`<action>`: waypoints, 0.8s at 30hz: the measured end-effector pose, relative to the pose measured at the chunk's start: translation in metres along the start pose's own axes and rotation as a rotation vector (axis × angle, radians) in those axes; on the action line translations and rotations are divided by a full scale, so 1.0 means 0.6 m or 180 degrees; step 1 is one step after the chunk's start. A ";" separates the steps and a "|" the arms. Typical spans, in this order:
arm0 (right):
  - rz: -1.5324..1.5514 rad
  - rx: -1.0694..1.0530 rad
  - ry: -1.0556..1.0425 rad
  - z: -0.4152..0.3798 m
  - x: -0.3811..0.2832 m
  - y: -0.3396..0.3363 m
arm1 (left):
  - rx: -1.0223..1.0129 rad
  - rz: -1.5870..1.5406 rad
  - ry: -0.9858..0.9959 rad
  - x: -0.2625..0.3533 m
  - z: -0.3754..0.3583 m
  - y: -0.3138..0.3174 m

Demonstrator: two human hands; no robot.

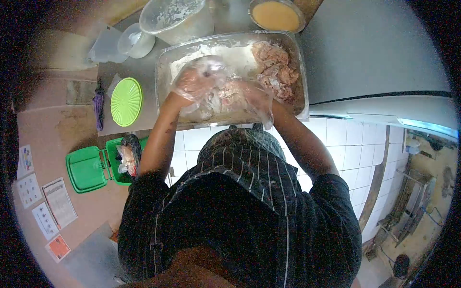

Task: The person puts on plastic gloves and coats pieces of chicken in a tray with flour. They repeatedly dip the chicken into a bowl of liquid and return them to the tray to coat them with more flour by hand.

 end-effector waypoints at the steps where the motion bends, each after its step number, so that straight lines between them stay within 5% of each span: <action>1: 0.0024 0.0027 -0.0023 -0.007 0.003 -0.002 | -0.0280 0.0394 -0.0602 -0.010 -0.006 0.001; 2: 0.0194 0.0389 0.0026 -0.015 0.012 -0.016 | -0.0316 0.0410 -0.0575 -0.012 -0.020 0.021; 4: 0.0395 0.0767 0.0060 -0.024 0.019 -0.037 | 0.0411 -0.2837 -0.1950 -0.098 -0.069 0.073; 5: 0.0780 0.0669 -0.0016 -0.028 0.020 -0.035 | 0.0381 -0.2823 -0.1966 -0.105 -0.078 0.094; 7: 0.1165 0.0567 -0.0108 -0.030 0.024 -0.045 | -0.0338 0.1518 -0.1960 -0.121 -0.086 0.130; 11: 0.2081 0.0139 -0.0234 -0.015 0.037 -0.053 | -0.0051 0.1333 -0.1792 -0.162 -0.091 0.138; 14: 0.1668 0.0015 -0.0476 -0.016 0.013 -0.039 | -0.0677 0.1509 -0.1904 -0.136 -0.086 0.110; 17: 0.1341 0.0034 -0.0622 -0.021 -0.022 -0.021 | -0.0529 0.1176 -0.1636 -0.127 -0.087 0.088; 19: 0.1492 0.0021 -0.0646 -0.014 -0.017 -0.023 | 0.0593 -0.0081 -0.0717 -0.074 -0.079 0.036; 22: 0.2191 0.0220 -0.0486 -0.002 0.013 -0.037 | 0.0375 -0.0343 -0.0554 -0.069 -0.071 0.032; 24: 0.2052 -0.0567 -0.0912 -0.018 -0.034 0.003 | 0.0294 -0.0272 -0.0630 -0.064 -0.070 0.032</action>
Point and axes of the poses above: each hand's wrist, its own z-axis towards the middle knuckle, its own y-axis out of the palm, x = y × z, the point moved 7 cm from there along z, towards the middle knuckle, and after that the axes turned 11 degrees about -y, right-handed, at the moved point
